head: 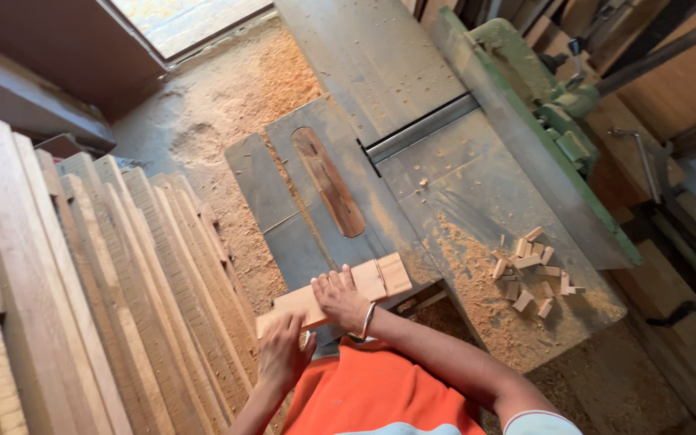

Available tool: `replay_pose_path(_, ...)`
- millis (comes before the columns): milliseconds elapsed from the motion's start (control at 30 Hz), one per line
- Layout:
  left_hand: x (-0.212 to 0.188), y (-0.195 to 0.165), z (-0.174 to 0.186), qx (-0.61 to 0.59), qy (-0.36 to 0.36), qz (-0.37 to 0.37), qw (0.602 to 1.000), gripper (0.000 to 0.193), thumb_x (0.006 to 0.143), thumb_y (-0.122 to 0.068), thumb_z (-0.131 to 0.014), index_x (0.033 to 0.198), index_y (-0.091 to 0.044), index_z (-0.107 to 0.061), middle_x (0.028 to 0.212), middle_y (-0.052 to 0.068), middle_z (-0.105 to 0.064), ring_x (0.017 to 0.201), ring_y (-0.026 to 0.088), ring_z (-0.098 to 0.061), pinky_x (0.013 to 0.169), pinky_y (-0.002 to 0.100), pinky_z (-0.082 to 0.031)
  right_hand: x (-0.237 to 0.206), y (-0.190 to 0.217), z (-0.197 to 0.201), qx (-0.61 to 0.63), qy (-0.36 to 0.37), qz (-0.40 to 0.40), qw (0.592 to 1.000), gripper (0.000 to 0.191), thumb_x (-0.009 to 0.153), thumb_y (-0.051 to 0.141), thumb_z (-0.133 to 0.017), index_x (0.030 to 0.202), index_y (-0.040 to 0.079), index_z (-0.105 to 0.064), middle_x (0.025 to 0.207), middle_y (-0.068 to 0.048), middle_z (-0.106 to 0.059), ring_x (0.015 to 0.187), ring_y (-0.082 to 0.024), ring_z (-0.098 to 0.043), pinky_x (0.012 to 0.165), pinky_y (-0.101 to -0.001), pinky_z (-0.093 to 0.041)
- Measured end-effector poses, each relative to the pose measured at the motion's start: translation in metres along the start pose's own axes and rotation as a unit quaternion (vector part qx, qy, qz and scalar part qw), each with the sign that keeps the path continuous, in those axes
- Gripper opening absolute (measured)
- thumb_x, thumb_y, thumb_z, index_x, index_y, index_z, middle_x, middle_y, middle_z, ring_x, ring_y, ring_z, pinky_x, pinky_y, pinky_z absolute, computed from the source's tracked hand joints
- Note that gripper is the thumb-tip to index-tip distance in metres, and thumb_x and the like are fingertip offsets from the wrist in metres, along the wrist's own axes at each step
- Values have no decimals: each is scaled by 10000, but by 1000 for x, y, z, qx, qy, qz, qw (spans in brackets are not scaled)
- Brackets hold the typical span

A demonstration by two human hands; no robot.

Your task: The person repeatedly cuts small rectangular pieces from wooden planks using a table saw. They pick up planks, align them on the saw, push them through the blade, and place the cut pieces on the table. The process is repeated multiple times throughout the video.

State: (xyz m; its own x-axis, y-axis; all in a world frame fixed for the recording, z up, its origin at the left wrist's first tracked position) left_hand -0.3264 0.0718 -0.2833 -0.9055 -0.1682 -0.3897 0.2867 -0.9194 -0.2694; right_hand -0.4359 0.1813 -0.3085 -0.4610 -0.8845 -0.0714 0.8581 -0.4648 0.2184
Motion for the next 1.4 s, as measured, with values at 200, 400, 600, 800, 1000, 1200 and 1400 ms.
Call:
replay_pose_path(200,67,-26,17,48,-180,-140,972,920,758,-415,-809,1423,75,-405,1361,234,-513,1292,382,-480,1093,514,-336,27,-15,1,58,60,25,996,906,799,435,-760,1443,-92,-404,1338,-280,-480,1348,-454,-401,1091,-720,-266)
replay_pose_path(400,107,-12,24,72,-67,-54,994,1000,674,-325,-857,1492,2,-383,1402,121,-512,1273,289,-512,1125,455,-396,53,-27,15,-79,-86,-9,993,666,864,306,-658,1428,-9,-497,1437,-236,-530,1369,-428,-481,1087,-676,-342)
replay_pose_path(600,136,-6,55,87,-89,-94,988,1055,604,-307,-934,1451,14,-394,1397,153,-496,1242,311,-498,1084,487,-380,82,-36,15,-115,-157,-15,981,481,916,228,-601,1350,21,-617,1365,-189,-620,1300,-396,-574,1043,-676,-396)
replay_pose_path(800,157,7,59,80,-57,-76,992,1089,608,-283,-932,1501,10,-382,1391,119,-516,1251,274,-522,1104,430,-413,105,-48,21,-104,-182,-9,978,410,946,206,-598,1312,35,-662,1315,-171,-651,1250,-382,-607,1012,-678,-420)
replay_pose_path(1000,175,12,68,99,-48,-76,991,1149,563,-284,-952,1504,12,-363,1411,127,-499,1253,278,-515,1113,439,-396,122,-55,24,-95,-182,-11,979,410,932,207,-591,1299,40,-663,1300,-168,-656,1238,-384,-612,992,-682,-427)
replay_pose_path(1200,182,18,73,93,-42,-73,992,1148,570,-290,-947,1514,-6,-358,1417,123,-501,1280,282,-499,1135,442,-385,134,-60,22,-97,-180,-10,979,429,933,213,-596,1320,37,-656,1307,-170,-650,1246,-380,-608,1009,-675,-425)
replay_pose_path(1400,192,24,70,111,-21,-67,991,1127,607,-307,-934,1527,11,-366,1417,131,-507,1262,275,-530,1147,438,-396,141,-62,19,-88,-169,-16,982,435,932,221,-608,1323,36,-653,1301,-172,-650,1247,-380,-602,1006,-677,-423)
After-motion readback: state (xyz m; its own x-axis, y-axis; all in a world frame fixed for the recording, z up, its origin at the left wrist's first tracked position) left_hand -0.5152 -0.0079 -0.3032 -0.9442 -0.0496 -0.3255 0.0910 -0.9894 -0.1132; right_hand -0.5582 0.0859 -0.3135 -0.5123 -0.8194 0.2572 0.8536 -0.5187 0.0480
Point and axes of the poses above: each hand's wrist, its own x-axis towards the middle knuckle, its own z-axis out of the back of the hand, y = z × x, the point moved 5 cm from there along x, towards the middle knuckle
